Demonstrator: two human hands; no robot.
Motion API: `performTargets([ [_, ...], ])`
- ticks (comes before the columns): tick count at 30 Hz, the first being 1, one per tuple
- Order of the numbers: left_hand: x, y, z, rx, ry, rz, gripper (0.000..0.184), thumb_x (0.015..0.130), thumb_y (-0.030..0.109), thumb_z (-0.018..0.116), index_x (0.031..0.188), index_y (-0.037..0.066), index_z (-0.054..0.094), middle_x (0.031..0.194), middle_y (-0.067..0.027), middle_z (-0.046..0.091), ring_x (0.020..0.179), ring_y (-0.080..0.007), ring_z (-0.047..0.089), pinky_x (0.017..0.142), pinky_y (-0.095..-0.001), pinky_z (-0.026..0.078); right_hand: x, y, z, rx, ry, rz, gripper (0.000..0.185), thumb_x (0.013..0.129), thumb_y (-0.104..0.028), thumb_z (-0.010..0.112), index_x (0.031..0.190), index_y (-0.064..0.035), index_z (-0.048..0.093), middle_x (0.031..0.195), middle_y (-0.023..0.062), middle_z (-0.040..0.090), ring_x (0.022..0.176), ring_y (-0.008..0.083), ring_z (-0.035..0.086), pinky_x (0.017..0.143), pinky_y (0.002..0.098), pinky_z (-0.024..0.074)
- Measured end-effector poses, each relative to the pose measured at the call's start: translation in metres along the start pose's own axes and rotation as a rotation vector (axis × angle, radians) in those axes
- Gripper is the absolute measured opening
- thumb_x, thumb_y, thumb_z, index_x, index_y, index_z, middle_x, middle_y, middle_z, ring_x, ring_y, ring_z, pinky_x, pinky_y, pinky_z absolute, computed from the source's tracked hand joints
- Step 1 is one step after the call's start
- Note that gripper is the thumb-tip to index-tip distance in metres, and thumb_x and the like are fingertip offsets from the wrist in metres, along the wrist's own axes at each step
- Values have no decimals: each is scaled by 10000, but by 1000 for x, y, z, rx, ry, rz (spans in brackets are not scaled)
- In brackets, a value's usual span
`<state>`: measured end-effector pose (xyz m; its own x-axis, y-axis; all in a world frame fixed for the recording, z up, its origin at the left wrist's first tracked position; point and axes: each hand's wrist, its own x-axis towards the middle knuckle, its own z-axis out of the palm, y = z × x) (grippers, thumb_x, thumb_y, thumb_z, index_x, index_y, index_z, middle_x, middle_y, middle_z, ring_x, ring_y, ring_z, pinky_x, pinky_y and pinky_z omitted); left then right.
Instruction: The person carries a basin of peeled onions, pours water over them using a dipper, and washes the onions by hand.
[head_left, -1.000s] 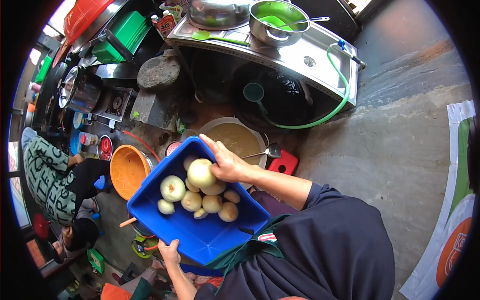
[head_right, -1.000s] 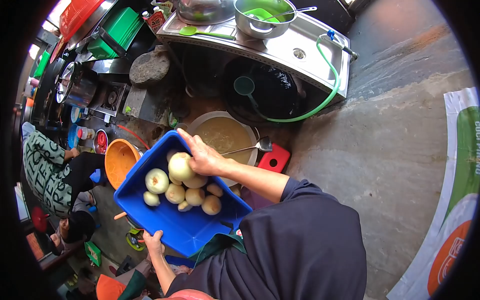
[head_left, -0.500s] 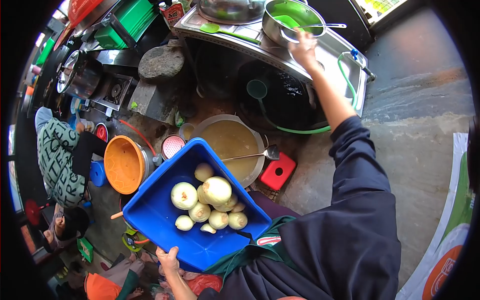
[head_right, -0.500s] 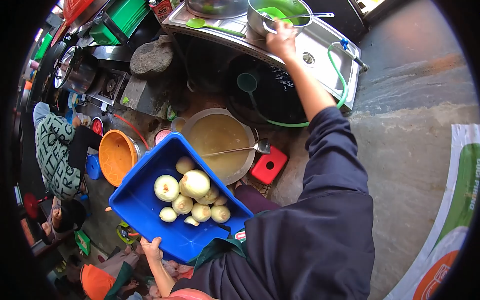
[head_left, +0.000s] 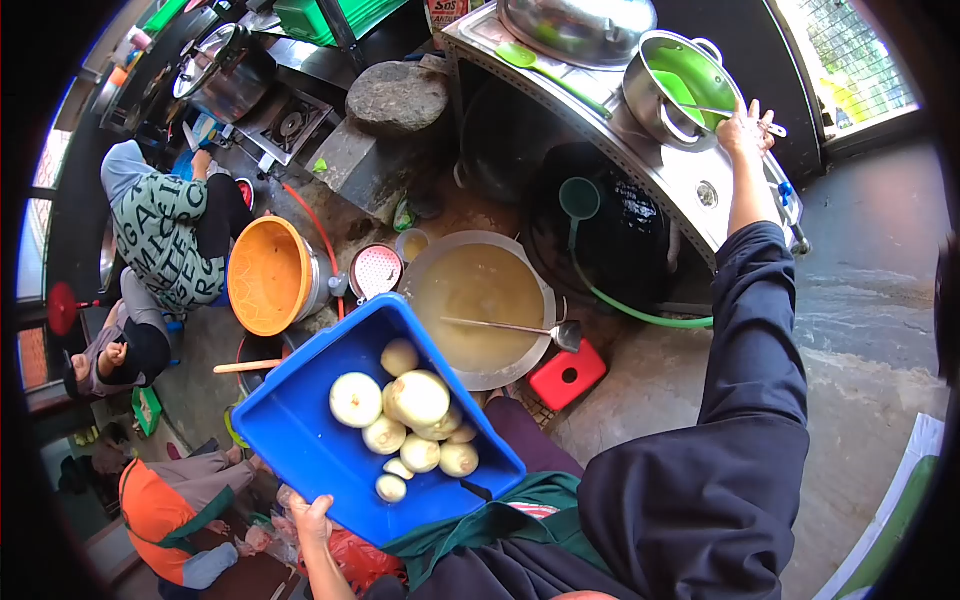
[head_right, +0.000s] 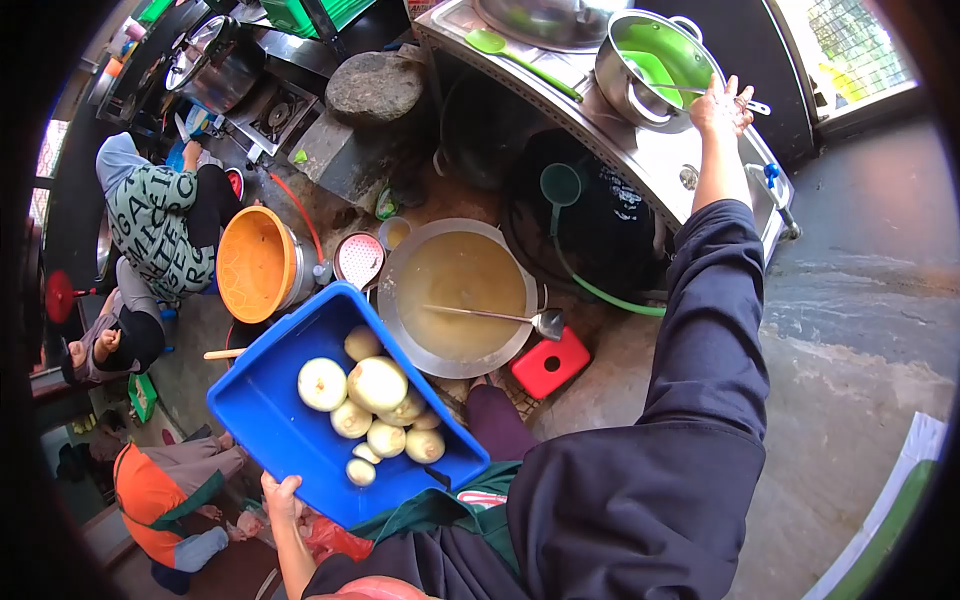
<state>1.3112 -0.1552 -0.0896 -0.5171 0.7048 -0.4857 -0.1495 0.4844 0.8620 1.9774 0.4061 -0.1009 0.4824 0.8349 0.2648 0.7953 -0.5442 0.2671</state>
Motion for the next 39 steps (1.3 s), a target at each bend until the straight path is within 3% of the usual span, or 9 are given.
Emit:
performTargets([
  [8,-18,-18,-15,1,133,-32,357,603,-42,515,952,-12,585,826,-61,616,696,-174,603,679,-291,502,53,-12,22,-45,-456,-128,604,852,-282,490,1435,-295,333,1483,58,338,1370,284,305,1083,479,262],
  [15,-28,-17,-15,-18,182,-85,358,604,-53,508,953,-8,576,810,-65,614,675,-180,598,657,-293,503,78,-8,84,-114,143,-194,515,878,-214,474,1386,-272,414,1343,48,496,1268,280,432,1030,484,323],
  [19,-28,-18,-27,29,161,-120,366,604,-52,513,960,6,576,822,-55,609,692,-185,598,678,-304,499,71,-14,51,-75,-313,-178,413,909,-199,404,1301,-232,530,1386,66,470,1338,269,363,1054,443,282],
  [23,-30,1,-2,15,183,-137,387,606,-52,513,983,16,572,848,-52,607,748,-189,599,729,-311,492,90,-14,66,62,-391,-191,381,882,-163,415,1225,-152,581,1210,119,603,1128,310,567,952,448,419],
  [27,-24,-4,-13,4,159,-156,398,607,-53,513,994,16,570,851,-50,605,762,-188,594,749,-314,488,93,-1,68,290,-156,-508,372,841,-124,441,1158,-158,634,1177,136,617,1038,282,617,910,391,475],
  [30,-21,-8,-13,-7,160,-138,398,610,-51,511,998,13,571,850,-48,601,756,-186,590,749,-318,489,51,-12,1,228,-442,-708,379,861,-233,475,1217,-190,598,1173,101,626,1039,275,613,932,385,471],
  [33,-18,-10,-14,-15,152,-137,398,614,-50,507,1003,9,569,848,-47,598,749,-182,587,740,-316,491,28,-27,-10,621,-554,-432,649,805,-623,517,1155,-92,646,1158,146,626,1041,304,605,920,386,448],
  [35,-15,-13,-18,-18,127,-139,395,616,-52,505,1000,7,570,846,-46,596,744,-178,586,730,-311,491,21,-54,-26,291,-499,-473,786,750,-731,507,1103,-47,667,1121,155,643,1038,331,605,915,390,443],
  [39,-16,-8,-10,-16,131,-117,375,615,-59,504,976,7,578,838,-45,594,732,-170,585,709,-297,489,3,-107,-14,189,-323,-144,517,823,-458,558,1201,-111,616,1252,127,583,1174,301,543,974,459,408],
])
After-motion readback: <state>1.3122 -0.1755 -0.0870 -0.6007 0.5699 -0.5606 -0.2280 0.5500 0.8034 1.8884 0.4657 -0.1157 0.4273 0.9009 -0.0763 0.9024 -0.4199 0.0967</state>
